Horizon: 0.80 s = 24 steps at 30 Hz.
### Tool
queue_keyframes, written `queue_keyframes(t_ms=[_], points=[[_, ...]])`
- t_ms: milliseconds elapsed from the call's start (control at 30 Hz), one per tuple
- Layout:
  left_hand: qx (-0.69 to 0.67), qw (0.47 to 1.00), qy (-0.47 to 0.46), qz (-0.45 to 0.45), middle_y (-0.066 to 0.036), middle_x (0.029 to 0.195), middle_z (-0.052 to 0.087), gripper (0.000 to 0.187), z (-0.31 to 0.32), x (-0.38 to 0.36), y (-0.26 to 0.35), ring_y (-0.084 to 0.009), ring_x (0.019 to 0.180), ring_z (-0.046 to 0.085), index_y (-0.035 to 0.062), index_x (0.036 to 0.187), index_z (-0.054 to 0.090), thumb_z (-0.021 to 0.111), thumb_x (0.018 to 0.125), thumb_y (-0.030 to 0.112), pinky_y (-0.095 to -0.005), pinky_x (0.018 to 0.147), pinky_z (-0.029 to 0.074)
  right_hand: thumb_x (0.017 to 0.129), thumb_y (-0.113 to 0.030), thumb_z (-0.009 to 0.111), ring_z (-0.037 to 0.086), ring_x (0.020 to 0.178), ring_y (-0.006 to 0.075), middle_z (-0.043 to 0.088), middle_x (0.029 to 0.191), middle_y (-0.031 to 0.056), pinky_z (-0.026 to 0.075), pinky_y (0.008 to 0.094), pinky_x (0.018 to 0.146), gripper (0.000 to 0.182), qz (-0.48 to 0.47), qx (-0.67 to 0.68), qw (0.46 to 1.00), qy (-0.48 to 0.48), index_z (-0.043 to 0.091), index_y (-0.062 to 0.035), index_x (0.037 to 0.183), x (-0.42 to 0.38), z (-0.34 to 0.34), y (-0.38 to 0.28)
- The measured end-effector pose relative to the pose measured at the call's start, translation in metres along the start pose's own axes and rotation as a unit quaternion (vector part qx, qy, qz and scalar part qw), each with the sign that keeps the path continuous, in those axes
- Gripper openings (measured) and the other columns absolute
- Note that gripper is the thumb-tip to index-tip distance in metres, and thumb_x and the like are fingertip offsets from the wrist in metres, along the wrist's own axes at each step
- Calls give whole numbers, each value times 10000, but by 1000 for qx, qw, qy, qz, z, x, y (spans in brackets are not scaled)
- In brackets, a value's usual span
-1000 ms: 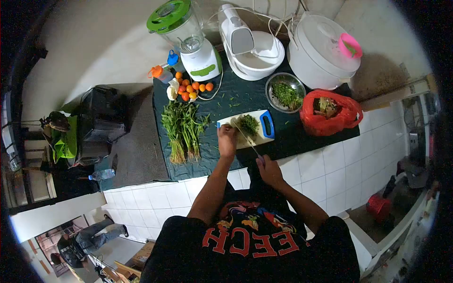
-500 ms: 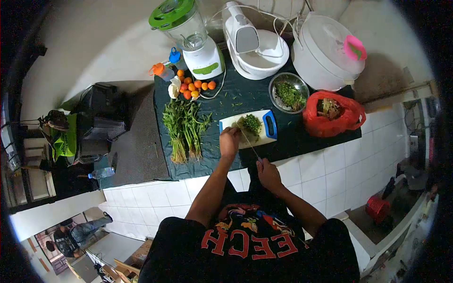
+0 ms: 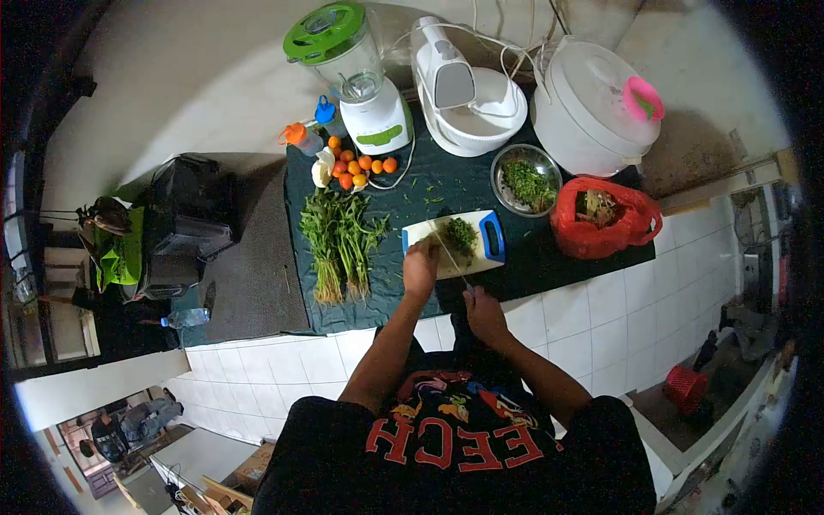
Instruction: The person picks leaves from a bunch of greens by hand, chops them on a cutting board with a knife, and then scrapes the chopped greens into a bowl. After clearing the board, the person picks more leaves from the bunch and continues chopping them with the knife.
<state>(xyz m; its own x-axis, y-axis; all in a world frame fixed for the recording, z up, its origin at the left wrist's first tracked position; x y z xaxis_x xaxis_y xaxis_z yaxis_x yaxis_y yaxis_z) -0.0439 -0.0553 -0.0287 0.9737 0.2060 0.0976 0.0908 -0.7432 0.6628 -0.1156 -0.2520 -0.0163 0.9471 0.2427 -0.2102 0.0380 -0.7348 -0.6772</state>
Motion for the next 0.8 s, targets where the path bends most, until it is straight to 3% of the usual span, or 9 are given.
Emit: queue_keyframes(t_ms=[67, 200, 267, 500, 667, 800], points=[[-62, 998, -1, -31, -196, 980, 687, 171, 1, 3, -3, -404, 975, 645, 15, 986, 728, 650, 842, 61, -474, 838, 531, 1058, -318, 465, 647, 752, 512, 672, 833, 291, 503, 609, 652, 334, 10, 15, 999, -39, 536, 6, 1017, -6, 4, 4], [-54, 995, -30, -80, -199, 972, 679, 191, -6, 3, -4, -417, 969, 640, 9, 998, 713, 634, 827, 32, -488, 828, 530, 1056, -314, 470, 649, 745, 503, 671, 826, 289, 500, 607, 639, 321, 26, -10, 999, -47, 528, -1, 1016, -10, 2, 0], [-4, 1000, -28, 14, -188, 978, 667, 225, 0, 3, -9, -411, 962, 632, 4, 1025, 708, 646, 811, 33, -482, 849, 525, 1055, -317, 471, 649, 745, 504, 668, 808, 287, 499, 610, 640, 321, 76, -34, 994, -72, 519, -3, 1015, -7, 5, -1], [33, 996, 9, 79, -173, 1013, 647, 185, -8, -10, 5, -389, 989, 613, -7, 992, 718, 668, 829, 67, -455, 881, 512, 1055, -320, 464, 651, 751, 511, 656, 775, 294, 506, 610, 651, 335, 14, 46, 999, -20, 536, 4, 1006, 25, -2, -21], [-24, 1000, 0, -3, -193, 983, 669, 202, -5, -7, -2, -396, 940, 641, 0, 1024, 720, 662, 842, 67, -460, 842, 526, 1055, -305, 465, 652, 760, 513, 659, 791, 306, 514, 598, 664, 339, 8, 31, 999, -38, 541, 24, 1023, 2, 1, -16], [-58, 998, 30, -1, -198, 950, 670, 162, -13, -7, 6, -402, 895, 646, -8, 984, 715, 655, 850, 62, -468, 807, 528, 1059, -308, 461, 651, 759, 511, 659, 792, 302, 512, 596, 662, 337, 6, -5, 999, -47, 537, 15, 1003, 2, 5, -18]])
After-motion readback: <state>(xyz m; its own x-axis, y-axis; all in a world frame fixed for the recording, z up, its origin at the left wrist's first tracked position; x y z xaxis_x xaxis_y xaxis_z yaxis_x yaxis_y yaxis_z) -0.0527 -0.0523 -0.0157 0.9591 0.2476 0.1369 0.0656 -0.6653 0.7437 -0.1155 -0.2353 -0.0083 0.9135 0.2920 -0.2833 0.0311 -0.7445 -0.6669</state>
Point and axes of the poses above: each hand's wrist, its own x-axis towards the middle knuckle, its own z-axis out of the palm, y = z × x, the point moved 3 cm from there along x, towards the middle knuckle
